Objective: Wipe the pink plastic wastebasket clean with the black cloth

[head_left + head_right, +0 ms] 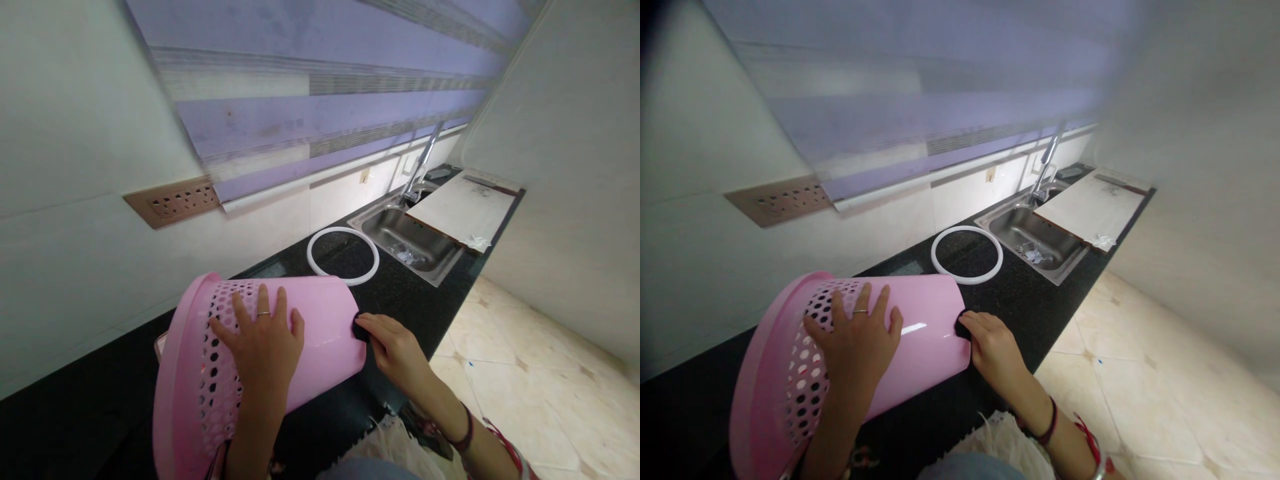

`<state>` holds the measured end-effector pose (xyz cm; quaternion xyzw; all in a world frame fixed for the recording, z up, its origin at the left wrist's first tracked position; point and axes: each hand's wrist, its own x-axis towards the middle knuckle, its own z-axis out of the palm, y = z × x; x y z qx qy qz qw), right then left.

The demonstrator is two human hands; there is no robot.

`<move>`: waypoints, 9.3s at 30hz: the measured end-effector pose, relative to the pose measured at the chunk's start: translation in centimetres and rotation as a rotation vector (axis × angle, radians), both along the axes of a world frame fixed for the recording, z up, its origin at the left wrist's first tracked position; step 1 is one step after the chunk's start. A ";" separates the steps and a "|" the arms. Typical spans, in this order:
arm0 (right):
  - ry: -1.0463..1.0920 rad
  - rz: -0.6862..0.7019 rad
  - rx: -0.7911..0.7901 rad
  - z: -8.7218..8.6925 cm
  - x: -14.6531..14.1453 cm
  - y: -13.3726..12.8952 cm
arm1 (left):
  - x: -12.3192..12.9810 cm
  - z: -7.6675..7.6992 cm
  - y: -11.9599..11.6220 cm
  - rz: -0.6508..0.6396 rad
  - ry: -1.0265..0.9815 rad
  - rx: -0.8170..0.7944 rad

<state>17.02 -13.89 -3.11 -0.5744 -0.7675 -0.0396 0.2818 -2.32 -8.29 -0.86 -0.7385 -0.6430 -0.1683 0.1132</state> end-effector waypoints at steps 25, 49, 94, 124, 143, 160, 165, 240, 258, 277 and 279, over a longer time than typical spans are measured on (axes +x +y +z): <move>-0.011 -0.021 0.067 -0.6 -0.3 -1.0 | -0.1 0.2 0.4 0.002 0.004 -0.007; 0.036 -0.023 0.012 -0.5 -0.1 -0.6 | -0.1 0.2 0.3 0.011 -0.013 -0.012; 0.073 -0.029 0.014 -1.4 -0.4 -0.7 | -0.2 0.1 0.6 0.029 -0.030 0.001; -0.021 -0.011 0.085 -1.0 -0.6 -0.6 | -0.2 0.1 0.6 0.032 -0.009 -0.010; 0.027 -0.016 0.046 -1.4 -0.3 0.2 | -0.1 0.2 0.6 0.037 -0.028 -0.021; 0.038 -0.043 0.048 -2.5 0.4 -1.6 | -1.1 0.7 3.4 -0.050 0.028 -0.042; 0.052 -0.043 0.074 -2.1 -0.4 -1.5 | -1.7 0.9 4.1 -0.145 0.070 -0.066; 0.040 -0.083 0.108 -1.6 -1.2 0.0 | -1.6 0.7 4.5 -0.158 0.071 -0.048; 0.031 -0.084 0.123 -1.5 -1.3 0.2 | -1.7 0.7 4.3 -0.155 -0.018 -0.052; -0.018 -0.069 0.109 -1.5 -0.9 0.7 | -1.7 0.6 4.0 -0.163 -0.063 -0.044; -0.016 -0.076 0.110 -1.6 -1.1 0.8 | -1.7 0.7 3.9 -0.155 -0.051 -0.041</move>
